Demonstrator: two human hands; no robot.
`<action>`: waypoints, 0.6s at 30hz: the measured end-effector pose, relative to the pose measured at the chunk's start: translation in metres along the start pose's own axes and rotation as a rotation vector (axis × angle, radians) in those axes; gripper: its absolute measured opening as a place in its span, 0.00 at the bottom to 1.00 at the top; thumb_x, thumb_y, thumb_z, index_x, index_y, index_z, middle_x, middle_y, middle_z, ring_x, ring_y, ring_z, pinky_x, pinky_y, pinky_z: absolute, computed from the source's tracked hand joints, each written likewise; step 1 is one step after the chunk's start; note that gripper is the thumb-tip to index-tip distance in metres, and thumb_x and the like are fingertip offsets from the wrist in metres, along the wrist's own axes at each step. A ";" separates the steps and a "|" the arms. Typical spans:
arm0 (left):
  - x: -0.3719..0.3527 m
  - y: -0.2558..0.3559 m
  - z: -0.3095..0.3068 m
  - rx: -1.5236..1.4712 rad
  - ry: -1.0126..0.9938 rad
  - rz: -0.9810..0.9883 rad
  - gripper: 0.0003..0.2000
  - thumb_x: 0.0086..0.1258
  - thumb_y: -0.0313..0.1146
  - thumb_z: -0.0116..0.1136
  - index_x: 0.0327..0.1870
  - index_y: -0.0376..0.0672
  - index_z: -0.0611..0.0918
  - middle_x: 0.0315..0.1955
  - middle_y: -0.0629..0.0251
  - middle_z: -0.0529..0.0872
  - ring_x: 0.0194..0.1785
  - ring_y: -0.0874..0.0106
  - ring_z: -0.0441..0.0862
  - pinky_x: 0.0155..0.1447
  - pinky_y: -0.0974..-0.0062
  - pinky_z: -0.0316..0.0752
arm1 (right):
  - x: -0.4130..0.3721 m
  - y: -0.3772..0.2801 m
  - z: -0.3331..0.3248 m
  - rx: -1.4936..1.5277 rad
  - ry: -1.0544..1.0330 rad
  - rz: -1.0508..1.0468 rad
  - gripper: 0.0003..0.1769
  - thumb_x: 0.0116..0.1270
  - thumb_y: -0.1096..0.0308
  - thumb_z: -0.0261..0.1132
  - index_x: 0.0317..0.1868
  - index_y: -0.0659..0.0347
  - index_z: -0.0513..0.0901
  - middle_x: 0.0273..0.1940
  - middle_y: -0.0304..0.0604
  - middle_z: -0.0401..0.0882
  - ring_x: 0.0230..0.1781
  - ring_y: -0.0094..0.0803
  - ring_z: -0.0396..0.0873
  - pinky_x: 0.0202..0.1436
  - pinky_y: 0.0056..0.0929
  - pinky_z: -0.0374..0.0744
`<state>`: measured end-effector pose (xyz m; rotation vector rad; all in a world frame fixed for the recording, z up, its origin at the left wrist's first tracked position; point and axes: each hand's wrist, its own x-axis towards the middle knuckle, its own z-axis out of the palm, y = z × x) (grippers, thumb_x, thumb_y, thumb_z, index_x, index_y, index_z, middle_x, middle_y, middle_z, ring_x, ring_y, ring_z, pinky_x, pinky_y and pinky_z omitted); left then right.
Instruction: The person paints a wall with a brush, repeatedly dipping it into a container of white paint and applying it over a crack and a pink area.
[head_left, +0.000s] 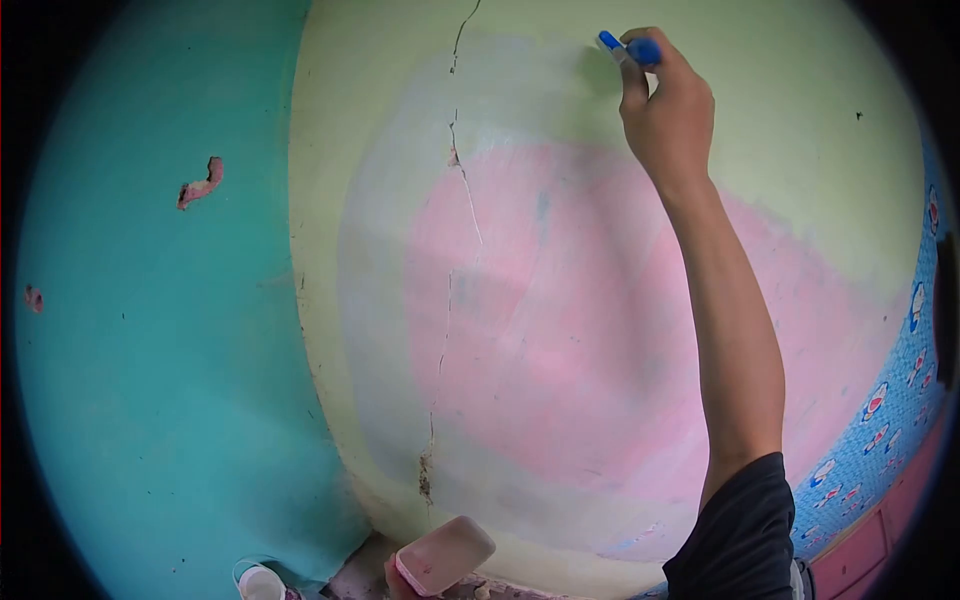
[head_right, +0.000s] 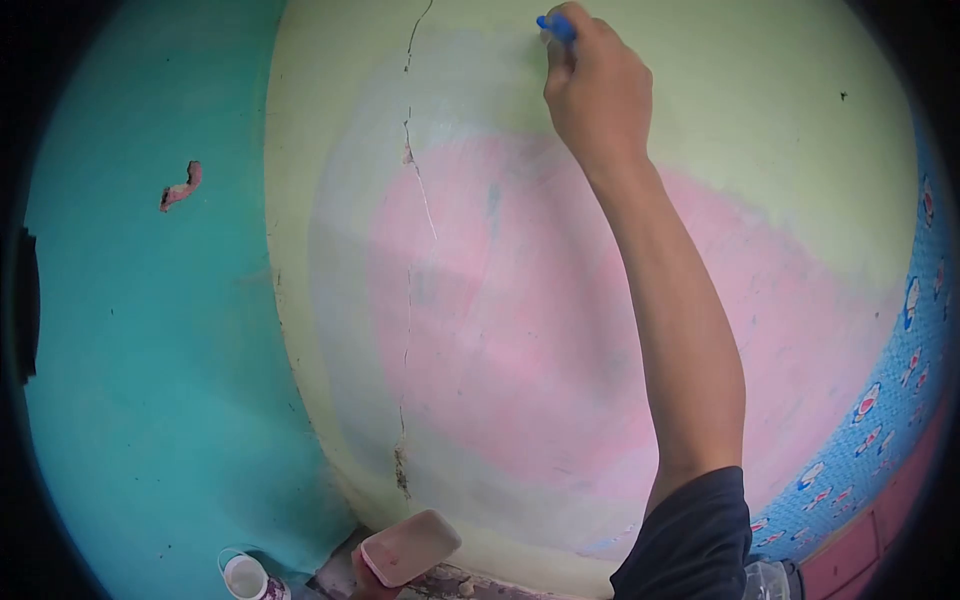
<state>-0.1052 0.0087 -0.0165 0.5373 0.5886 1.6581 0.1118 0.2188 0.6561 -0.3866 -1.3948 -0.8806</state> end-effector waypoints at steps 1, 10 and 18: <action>0.001 0.005 0.011 -0.005 -0.001 0.010 0.41 0.73 0.68 0.49 0.71 0.37 0.73 0.63 0.49 0.81 0.64 0.51 0.82 0.63 0.45 0.82 | -0.008 0.000 0.002 -0.083 -0.019 -0.127 0.11 0.70 0.71 0.64 0.52 0.52 0.82 0.40 0.46 0.85 0.39 0.47 0.85 0.40 0.44 0.82; 0.007 0.005 0.003 -0.096 0.003 -0.256 0.40 0.70 0.69 0.39 0.75 0.50 0.71 0.71 0.57 0.76 0.70 0.44 0.75 0.62 0.29 0.75 | -0.230 -0.096 -0.059 0.335 -0.992 -0.116 0.18 0.62 0.74 0.65 0.53 0.51 0.82 0.43 0.46 0.83 0.41 0.43 0.86 0.38 0.43 0.84; 0.033 0.017 0.031 -0.195 -0.042 -0.369 0.41 0.71 0.70 0.37 0.76 0.49 0.71 0.69 0.56 0.78 0.68 0.45 0.78 0.59 0.35 0.80 | -0.418 -0.156 -0.192 0.609 -0.353 1.375 0.11 0.78 0.72 0.61 0.57 0.65 0.76 0.51 0.50 0.85 0.46 0.32 0.87 0.35 0.31 0.89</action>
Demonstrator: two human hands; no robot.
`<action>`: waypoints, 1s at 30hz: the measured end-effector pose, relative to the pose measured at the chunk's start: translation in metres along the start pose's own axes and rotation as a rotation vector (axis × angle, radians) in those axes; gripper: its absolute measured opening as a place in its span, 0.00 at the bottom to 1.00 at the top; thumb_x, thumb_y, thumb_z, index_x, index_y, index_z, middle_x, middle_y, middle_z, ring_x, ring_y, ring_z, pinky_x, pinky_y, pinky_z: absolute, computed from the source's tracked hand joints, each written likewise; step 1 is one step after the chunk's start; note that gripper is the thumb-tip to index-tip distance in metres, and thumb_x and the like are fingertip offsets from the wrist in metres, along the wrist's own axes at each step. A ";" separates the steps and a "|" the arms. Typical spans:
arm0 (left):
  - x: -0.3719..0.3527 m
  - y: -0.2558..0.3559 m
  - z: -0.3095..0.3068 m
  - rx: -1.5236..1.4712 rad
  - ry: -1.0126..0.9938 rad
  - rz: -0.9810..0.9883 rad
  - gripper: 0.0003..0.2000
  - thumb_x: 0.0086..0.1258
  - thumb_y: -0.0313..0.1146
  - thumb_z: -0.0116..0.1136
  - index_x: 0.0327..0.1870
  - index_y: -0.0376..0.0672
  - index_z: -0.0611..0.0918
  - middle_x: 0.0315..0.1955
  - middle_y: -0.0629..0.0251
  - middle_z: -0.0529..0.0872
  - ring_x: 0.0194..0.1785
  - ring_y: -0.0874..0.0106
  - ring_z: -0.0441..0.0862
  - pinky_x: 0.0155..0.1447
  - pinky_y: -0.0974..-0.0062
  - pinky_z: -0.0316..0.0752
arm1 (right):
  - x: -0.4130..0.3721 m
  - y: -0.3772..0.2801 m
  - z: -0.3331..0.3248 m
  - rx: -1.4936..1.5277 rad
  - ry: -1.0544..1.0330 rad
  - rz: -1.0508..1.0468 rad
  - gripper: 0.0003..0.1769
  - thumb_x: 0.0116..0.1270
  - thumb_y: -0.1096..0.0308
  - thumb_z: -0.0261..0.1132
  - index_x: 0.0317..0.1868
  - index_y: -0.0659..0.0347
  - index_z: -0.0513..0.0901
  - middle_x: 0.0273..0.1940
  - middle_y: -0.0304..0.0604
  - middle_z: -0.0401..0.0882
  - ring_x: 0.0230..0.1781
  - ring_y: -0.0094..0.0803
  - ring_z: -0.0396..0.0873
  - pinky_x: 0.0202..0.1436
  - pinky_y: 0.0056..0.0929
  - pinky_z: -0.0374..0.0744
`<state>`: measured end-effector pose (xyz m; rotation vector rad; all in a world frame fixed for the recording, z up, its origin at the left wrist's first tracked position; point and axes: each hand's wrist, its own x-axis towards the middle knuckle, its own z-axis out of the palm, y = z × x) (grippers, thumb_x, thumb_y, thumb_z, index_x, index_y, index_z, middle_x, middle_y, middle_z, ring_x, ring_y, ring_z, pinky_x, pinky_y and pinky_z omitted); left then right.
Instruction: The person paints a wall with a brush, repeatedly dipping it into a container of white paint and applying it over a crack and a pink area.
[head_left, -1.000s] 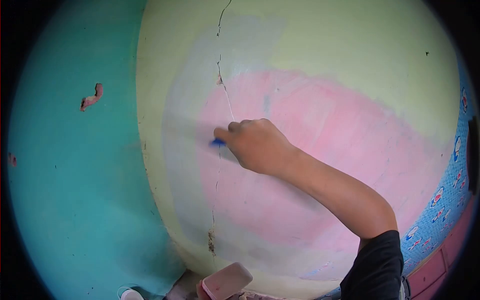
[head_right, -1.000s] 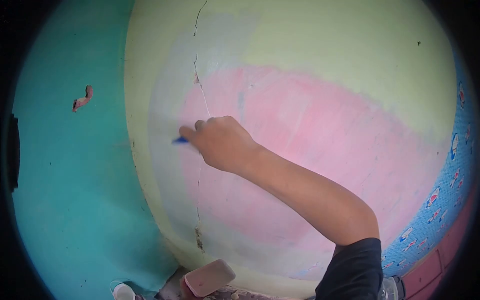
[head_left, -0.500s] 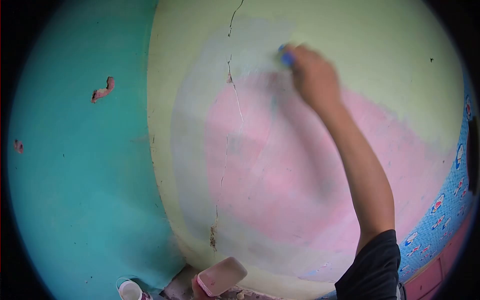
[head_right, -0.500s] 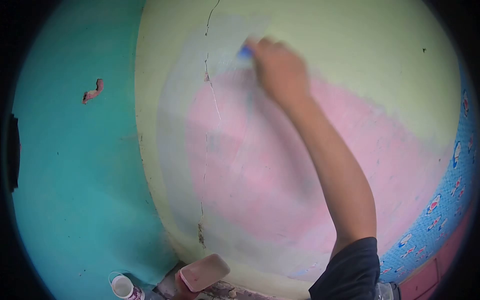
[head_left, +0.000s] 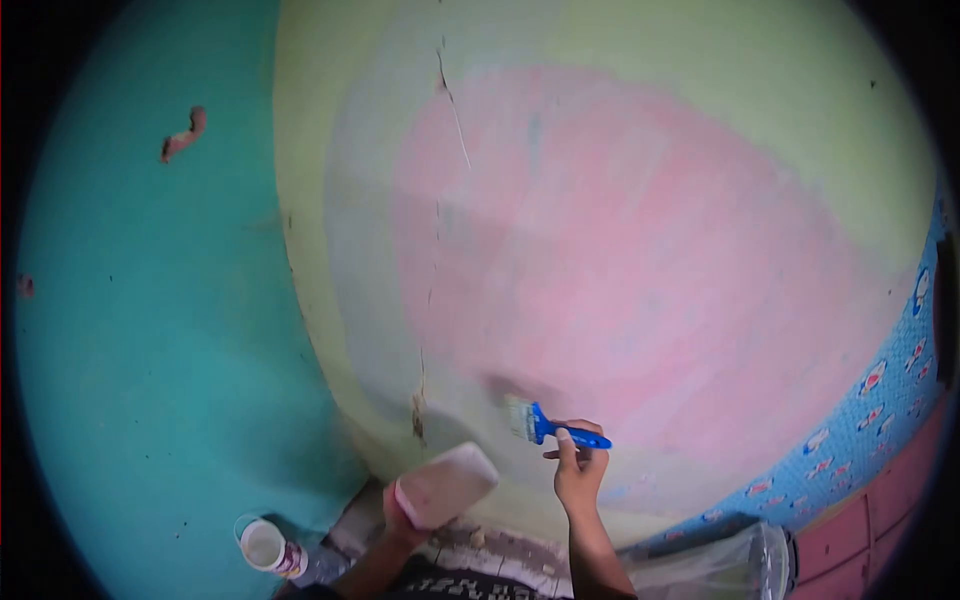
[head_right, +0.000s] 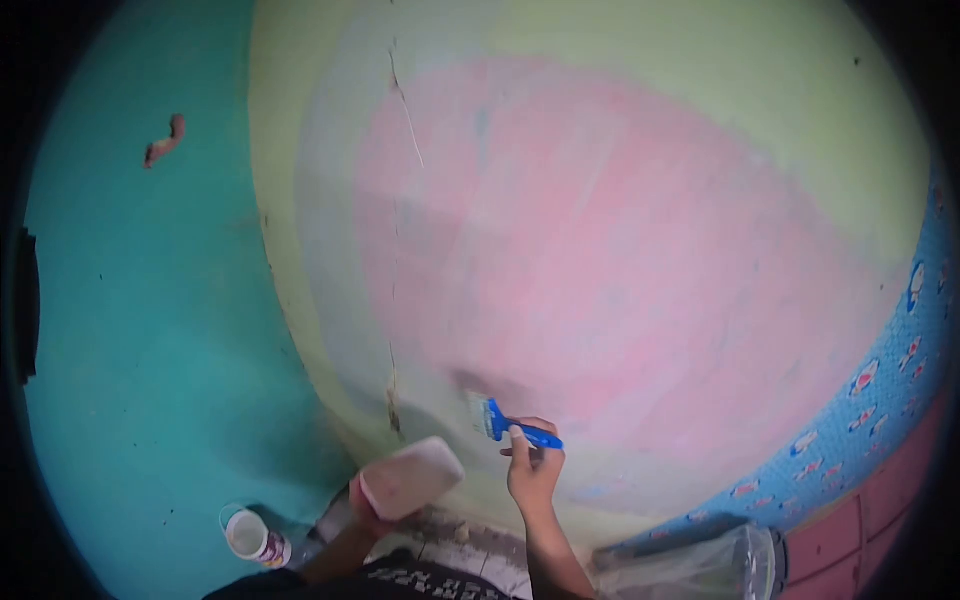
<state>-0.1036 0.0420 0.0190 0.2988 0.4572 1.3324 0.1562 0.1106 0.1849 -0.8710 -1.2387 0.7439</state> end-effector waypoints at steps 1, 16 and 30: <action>0.004 0.000 0.003 0.008 0.018 -0.009 0.40 0.71 0.70 0.36 0.76 0.50 0.71 0.69 0.56 0.78 0.68 0.45 0.78 0.57 0.34 0.82 | -0.027 0.008 -0.009 0.017 0.076 0.028 0.12 0.78 0.72 0.61 0.58 0.66 0.75 0.51 0.52 0.84 0.46 0.34 0.87 0.37 0.31 0.90; 0.052 -0.043 0.074 -0.014 -0.189 -0.036 0.34 0.79 0.59 0.35 0.74 0.42 0.73 0.68 0.55 0.80 0.70 0.54 0.78 0.74 0.51 0.71 | -0.119 -0.025 -0.090 0.073 0.498 -0.045 0.15 0.79 0.69 0.61 0.58 0.66 0.68 0.54 0.62 0.80 0.54 0.47 0.85 0.50 0.42 0.92; 0.066 -0.077 0.113 -0.219 -0.350 -0.210 0.36 0.78 0.62 0.40 0.80 0.47 0.65 0.76 0.55 0.70 0.78 0.54 0.68 0.80 0.48 0.61 | -0.083 -0.048 -0.068 -0.058 0.406 0.046 0.11 0.75 0.78 0.61 0.51 0.65 0.69 0.47 0.57 0.83 0.47 0.38 0.87 0.39 0.32 0.93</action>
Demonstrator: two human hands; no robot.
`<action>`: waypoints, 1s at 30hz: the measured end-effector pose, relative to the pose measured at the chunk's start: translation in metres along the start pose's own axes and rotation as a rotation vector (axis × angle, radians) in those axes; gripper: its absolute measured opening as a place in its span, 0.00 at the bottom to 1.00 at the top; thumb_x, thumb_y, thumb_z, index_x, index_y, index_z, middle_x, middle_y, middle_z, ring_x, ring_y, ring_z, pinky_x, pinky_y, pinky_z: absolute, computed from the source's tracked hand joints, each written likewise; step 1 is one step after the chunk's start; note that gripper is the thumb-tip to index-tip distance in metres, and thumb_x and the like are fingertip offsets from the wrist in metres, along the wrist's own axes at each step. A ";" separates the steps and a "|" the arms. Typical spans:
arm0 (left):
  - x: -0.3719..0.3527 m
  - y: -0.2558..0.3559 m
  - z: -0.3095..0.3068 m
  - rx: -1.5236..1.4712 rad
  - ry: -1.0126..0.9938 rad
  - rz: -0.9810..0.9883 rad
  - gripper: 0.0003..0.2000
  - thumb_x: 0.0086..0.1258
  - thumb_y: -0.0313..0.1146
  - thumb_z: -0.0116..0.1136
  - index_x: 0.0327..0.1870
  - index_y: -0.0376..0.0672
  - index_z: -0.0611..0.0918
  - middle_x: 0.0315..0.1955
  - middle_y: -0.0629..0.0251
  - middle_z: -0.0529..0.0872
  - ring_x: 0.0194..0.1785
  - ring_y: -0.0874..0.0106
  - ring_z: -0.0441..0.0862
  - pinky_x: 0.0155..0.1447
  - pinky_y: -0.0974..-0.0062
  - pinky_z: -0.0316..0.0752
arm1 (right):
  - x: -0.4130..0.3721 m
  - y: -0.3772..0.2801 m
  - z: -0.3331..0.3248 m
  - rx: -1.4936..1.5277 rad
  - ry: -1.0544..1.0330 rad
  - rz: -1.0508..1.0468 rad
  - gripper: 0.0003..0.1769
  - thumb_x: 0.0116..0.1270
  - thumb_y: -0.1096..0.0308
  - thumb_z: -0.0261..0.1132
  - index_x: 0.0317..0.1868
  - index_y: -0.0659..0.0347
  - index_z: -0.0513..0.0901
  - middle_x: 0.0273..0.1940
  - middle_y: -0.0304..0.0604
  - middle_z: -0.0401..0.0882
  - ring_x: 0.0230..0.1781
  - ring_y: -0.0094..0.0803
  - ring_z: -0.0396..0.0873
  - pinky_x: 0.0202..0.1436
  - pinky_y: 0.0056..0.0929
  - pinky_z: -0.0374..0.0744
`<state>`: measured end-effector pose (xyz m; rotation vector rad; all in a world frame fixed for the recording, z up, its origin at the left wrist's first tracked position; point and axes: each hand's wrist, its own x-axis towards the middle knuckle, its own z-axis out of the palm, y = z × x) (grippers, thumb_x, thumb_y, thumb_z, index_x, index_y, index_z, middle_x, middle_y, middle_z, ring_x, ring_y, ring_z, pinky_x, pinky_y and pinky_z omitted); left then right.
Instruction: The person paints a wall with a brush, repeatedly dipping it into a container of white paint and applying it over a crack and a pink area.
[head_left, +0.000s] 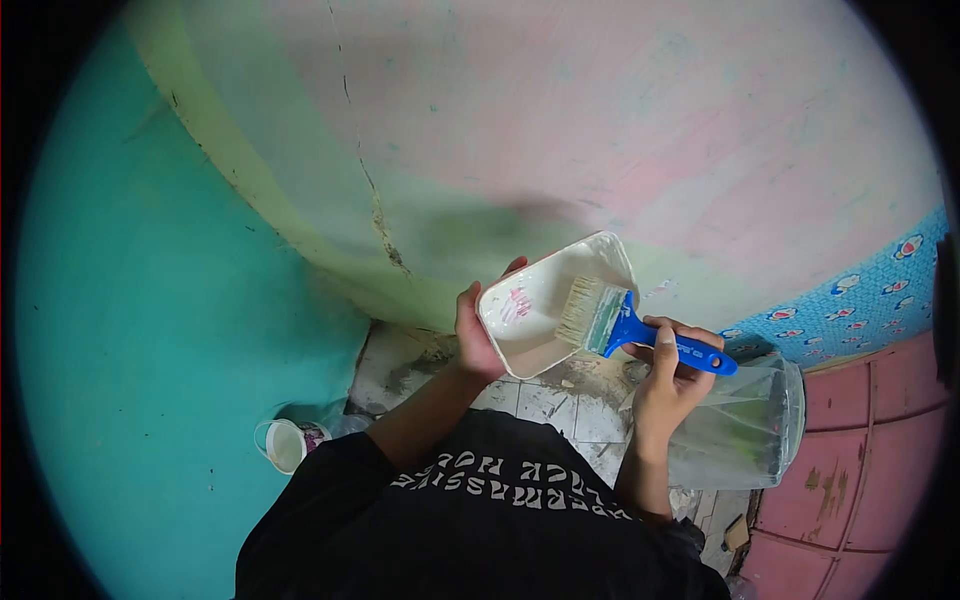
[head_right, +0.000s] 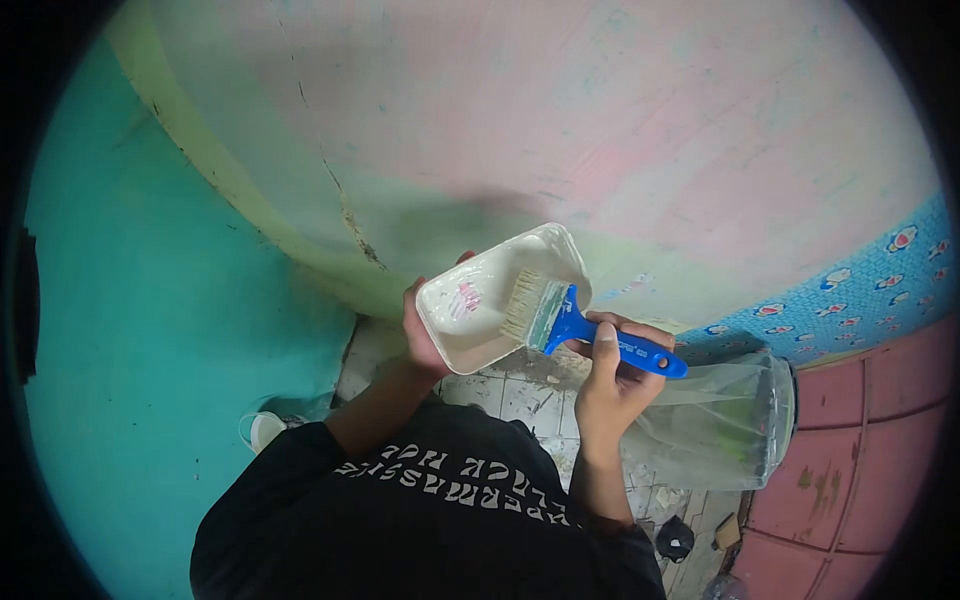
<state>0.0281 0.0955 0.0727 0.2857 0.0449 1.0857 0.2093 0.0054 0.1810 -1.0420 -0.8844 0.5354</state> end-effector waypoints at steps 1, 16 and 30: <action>-0.002 -0.005 0.000 0.036 0.026 0.021 0.36 0.78 0.61 0.40 0.80 0.47 0.65 0.76 0.55 0.70 0.78 0.54 0.68 0.80 0.49 0.61 | 0.001 0.002 0.000 -0.019 -0.004 0.000 0.11 0.75 0.78 0.61 0.52 0.65 0.68 0.47 0.57 0.83 0.47 0.37 0.87 0.39 0.32 0.93; -0.018 -0.023 -0.008 0.245 0.045 0.017 0.37 0.79 0.58 0.34 0.79 0.39 0.62 0.75 0.51 0.69 0.77 0.55 0.68 0.80 0.54 0.62 | 0.013 0.047 0.031 -0.254 0.030 -0.069 0.12 0.71 0.78 0.64 0.48 0.67 0.68 0.41 0.50 0.80 0.38 0.29 0.84 0.39 0.28 0.86; -0.024 -0.028 -0.005 0.256 0.115 -0.002 0.38 0.79 0.60 0.34 0.80 0.40 0.62 0.75 0.48 0.70 0.77 0.52 0.69 0.80 0.51 0.62 | -0.001 0.043 0.018 -0.123 -0.067 -0.039 0.13 0.72 0.79 0.64 0.47 0.64 0.66 0.42 0.48 0.75 0.34 0.30 0.83 0.34 0.28 0.89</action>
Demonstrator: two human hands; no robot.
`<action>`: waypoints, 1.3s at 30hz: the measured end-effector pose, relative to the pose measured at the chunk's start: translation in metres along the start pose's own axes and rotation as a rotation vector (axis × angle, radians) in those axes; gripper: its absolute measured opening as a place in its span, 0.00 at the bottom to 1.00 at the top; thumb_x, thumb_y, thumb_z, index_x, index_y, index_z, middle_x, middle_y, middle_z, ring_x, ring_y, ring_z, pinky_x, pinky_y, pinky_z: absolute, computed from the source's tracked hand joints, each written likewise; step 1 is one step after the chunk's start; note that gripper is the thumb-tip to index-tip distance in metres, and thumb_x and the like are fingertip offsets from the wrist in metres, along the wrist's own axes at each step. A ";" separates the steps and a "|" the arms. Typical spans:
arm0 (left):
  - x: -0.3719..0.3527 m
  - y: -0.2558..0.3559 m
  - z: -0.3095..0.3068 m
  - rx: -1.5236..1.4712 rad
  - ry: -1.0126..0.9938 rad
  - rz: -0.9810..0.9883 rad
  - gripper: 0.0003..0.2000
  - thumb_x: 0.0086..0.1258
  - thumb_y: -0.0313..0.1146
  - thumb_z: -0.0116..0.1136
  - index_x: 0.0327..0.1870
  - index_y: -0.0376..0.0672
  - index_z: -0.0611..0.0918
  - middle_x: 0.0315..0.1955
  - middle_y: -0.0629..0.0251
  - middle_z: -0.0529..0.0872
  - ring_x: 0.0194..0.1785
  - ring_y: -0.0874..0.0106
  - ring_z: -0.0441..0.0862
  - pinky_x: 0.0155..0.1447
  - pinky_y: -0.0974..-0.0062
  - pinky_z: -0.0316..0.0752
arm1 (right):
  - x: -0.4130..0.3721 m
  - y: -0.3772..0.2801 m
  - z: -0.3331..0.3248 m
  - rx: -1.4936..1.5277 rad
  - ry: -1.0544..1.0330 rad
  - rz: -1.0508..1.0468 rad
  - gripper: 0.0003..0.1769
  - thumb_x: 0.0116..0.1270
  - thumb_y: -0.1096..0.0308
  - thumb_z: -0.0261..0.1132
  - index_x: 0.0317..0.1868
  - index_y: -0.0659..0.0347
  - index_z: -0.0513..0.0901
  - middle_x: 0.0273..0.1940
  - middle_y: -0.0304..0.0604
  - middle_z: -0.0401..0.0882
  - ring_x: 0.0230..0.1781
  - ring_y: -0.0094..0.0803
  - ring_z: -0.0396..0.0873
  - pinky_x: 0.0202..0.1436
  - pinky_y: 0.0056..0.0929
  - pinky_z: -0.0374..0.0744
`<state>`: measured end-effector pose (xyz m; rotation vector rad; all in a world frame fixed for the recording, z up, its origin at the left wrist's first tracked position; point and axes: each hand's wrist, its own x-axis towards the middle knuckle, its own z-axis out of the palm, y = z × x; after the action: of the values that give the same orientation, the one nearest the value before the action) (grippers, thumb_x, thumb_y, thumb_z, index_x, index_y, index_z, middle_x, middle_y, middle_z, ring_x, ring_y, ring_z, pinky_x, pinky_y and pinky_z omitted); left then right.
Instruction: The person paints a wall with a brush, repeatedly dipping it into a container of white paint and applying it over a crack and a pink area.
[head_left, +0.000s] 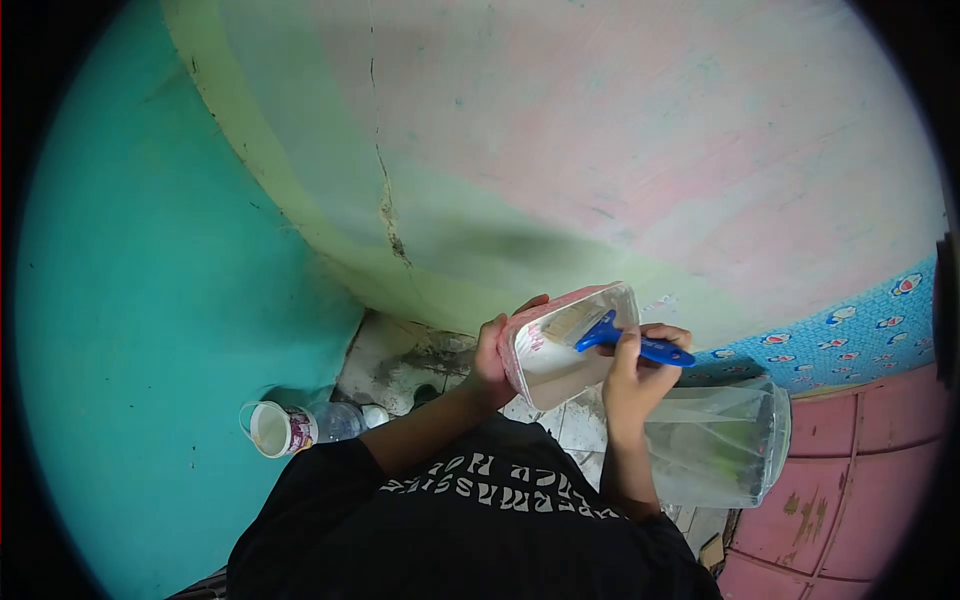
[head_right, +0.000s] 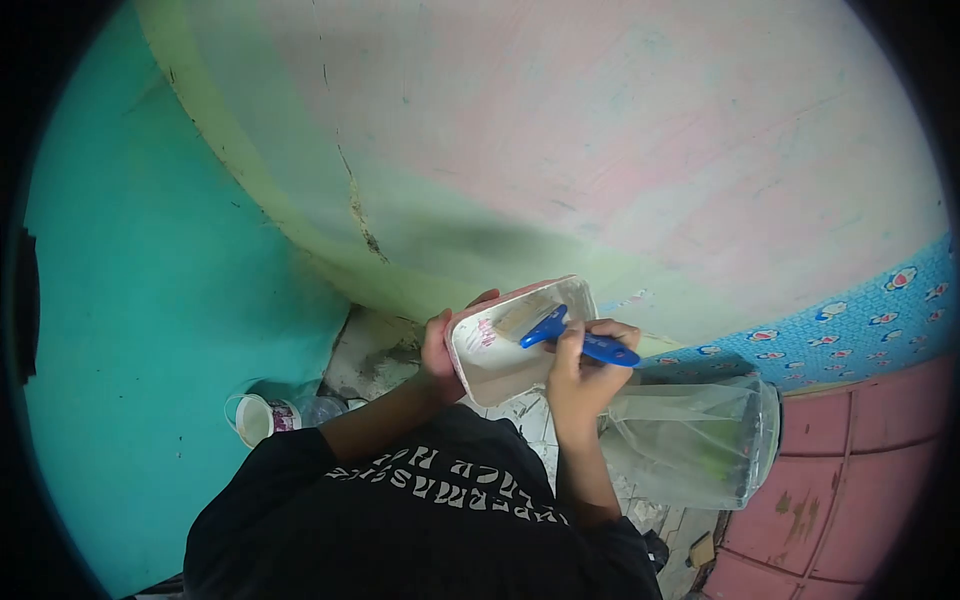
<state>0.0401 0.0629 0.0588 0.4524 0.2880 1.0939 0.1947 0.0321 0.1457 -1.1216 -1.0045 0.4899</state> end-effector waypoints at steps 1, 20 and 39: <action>0.000 0.000 0.001 0.004 0.012 -0.008 0.38 0.79 0.60 0.34 0.80 0.40 0.62 0.75 0.48 0.70 0.77 0.52 0.69 0.80 0.52 0.62 | -0.003 -0.001 0.002 0.002 -0.020 0.019 0.13 0.72 0.79 0.64 0.47 0.64 0.66 0.42 0.48 0.75 0.34 0.30 0.83 0.34 0.28 0.89; -0.017 0.047 -0.038 -0.223 0.152 -0.098 0.37 0.79 0.63 0.30 0.76 0.43 0.70 0.68 0.54 0.79 0.70 0.53 0.78 0.73 0.50 0.72 | 0.006 0.033 -0.010 0.630 -0.057 0.081 0.13 0.77 0.73 0.61 0.55 0.61 0.67 0.42 0.50 0.79 0.43 0.39 0.86 0.32 0.34 0.92; -0.016 0.143 -0.087 -0.218 0.121 0.010 0.36 0.80 0.61 0.32 0.75 0.41 0.71 0.65 0.53 0.81 0.68 0.55 0.79 0.74 0.51 0.71 | -0.003 0.011 0.112 0.284 -0.080 0.150 0.05 0.77 0.75 0.58 0.49 0.61 0.71 0.38 0.51 0.83 0.34 0.36 0.86 0.30 0.32 0.88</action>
<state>-0.1172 0.1209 0.0528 0.1944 0.2696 1.1501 0.0984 0.0909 0.1441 -0.9311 -0.8911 0.7784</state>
